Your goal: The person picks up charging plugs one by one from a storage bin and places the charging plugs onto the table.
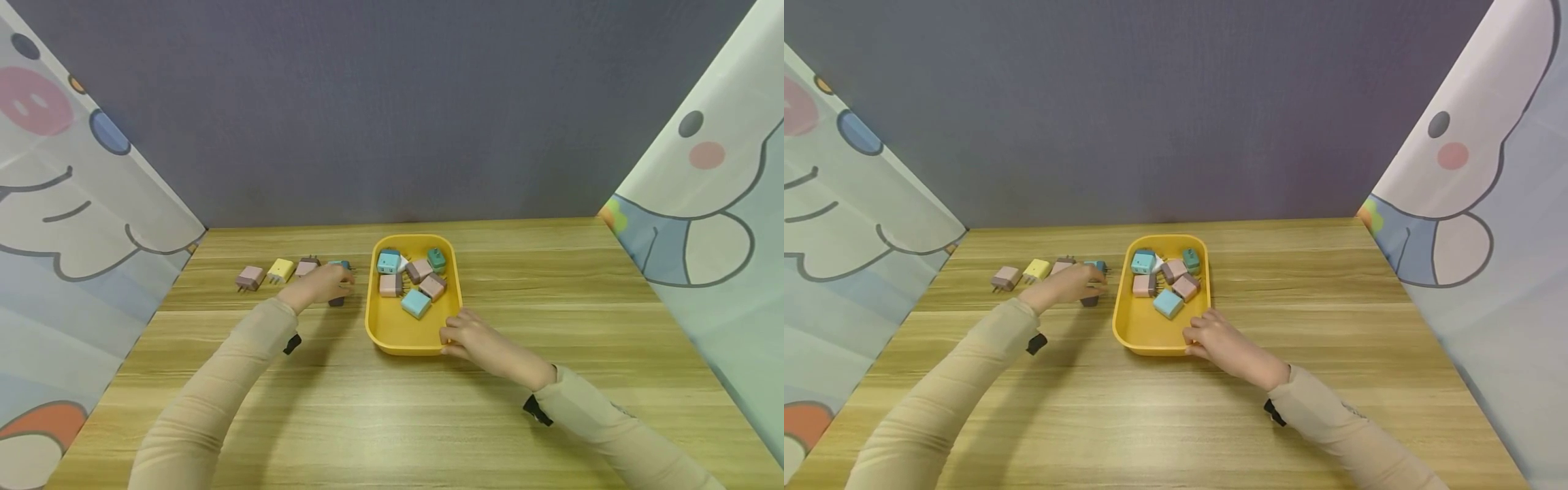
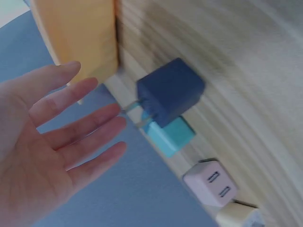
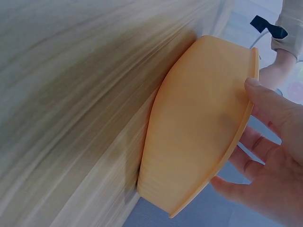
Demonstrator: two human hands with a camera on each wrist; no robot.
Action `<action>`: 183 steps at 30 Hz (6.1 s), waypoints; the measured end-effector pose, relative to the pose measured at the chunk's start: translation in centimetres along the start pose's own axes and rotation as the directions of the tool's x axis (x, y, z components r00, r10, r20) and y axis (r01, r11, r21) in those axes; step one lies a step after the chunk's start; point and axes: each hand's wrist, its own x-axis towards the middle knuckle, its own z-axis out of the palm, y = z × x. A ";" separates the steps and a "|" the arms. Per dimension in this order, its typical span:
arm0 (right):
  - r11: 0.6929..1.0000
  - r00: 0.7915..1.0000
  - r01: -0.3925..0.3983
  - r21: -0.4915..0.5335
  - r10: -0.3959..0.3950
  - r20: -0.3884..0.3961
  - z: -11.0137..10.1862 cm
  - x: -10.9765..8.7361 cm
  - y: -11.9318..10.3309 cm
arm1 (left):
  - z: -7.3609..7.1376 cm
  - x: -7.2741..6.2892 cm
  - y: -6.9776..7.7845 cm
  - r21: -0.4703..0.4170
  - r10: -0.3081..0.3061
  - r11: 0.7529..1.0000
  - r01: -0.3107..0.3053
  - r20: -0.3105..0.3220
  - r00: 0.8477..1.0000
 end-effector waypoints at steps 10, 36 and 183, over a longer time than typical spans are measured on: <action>1.000 1.000 0.016 -0.009 -0.016 -0.020 0.0 0.0 -0.1 | -1.4 -0.3 2.0 0.037 0.001 0.999 -0.003 0.048 0.999; 0.999 0.998 0.043 -0.007 -0.043 -0.053 0.1 0.0 0.1 | -4.4 0.9 5.4 0.035 0.008 0.999 -0.013 0.119 0.993; 0.999 1.000 0.003 0.034 -0.002 -0.023 0.2 -0.2 0.1 | -1.6 7.9 14.1 0.057 0.044 0.996 -0.067 0.340 0.939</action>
